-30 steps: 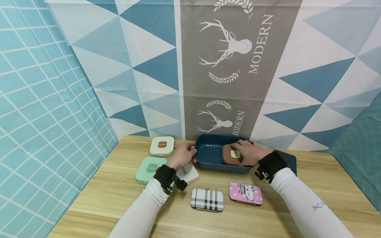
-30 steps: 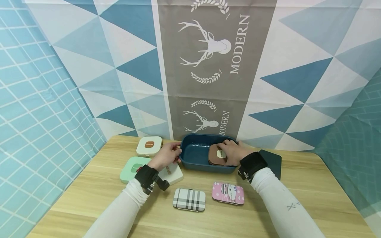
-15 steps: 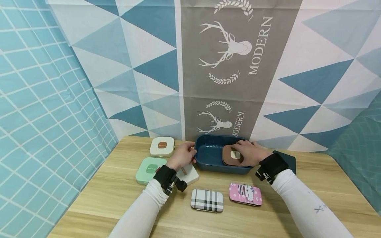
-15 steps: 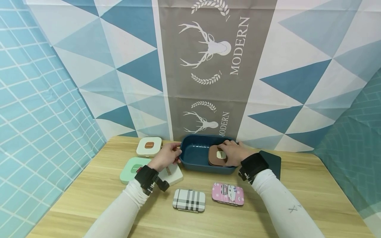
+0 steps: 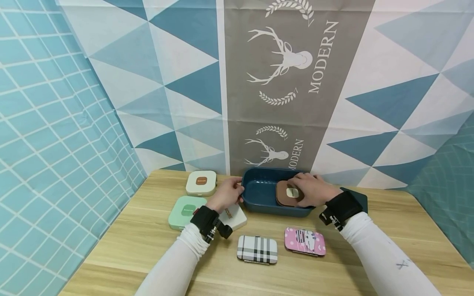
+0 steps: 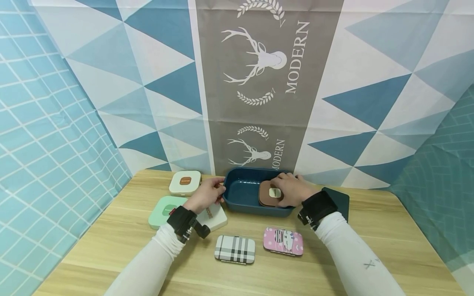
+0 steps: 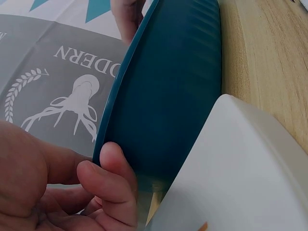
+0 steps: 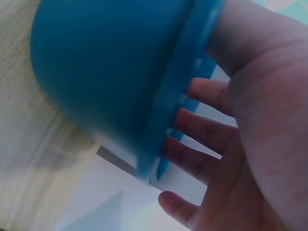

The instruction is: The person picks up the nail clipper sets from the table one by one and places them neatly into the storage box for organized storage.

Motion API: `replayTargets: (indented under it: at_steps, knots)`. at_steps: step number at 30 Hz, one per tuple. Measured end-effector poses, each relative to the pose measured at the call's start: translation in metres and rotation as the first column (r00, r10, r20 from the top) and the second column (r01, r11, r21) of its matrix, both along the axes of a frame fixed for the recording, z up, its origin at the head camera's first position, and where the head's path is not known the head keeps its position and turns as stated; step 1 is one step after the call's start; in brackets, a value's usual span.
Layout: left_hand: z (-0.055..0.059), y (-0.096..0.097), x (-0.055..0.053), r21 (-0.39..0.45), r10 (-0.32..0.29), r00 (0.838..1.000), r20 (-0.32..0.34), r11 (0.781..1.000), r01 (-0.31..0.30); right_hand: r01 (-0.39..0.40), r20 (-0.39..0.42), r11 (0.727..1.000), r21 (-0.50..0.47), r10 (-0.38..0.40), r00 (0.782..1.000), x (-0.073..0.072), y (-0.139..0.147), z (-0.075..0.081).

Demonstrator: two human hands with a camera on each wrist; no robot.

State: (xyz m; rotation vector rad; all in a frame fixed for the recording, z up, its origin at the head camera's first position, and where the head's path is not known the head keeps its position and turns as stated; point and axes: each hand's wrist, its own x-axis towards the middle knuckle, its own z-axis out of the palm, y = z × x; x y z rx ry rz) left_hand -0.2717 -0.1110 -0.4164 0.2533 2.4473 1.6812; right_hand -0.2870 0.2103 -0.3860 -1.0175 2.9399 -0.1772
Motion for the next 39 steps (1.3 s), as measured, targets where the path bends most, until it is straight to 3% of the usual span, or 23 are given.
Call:
replayTargets:
  at_steps: [20,39]
  knots:
    - [-0.001,0.0,0.0,0.007,-0.005,1.0,-0.013,1.0,0.005,0.025,0.036,0.999,-0.044,-0.024,0.999,0.009,0.007,0.015]
    - [0.0,0.0,0.001,-0.005,-0.002,1.0,-0.007,1.0,0.002,0.079,0.008,0.99,-0.114,-0.079,0.997,0.015,0.022,0.023]
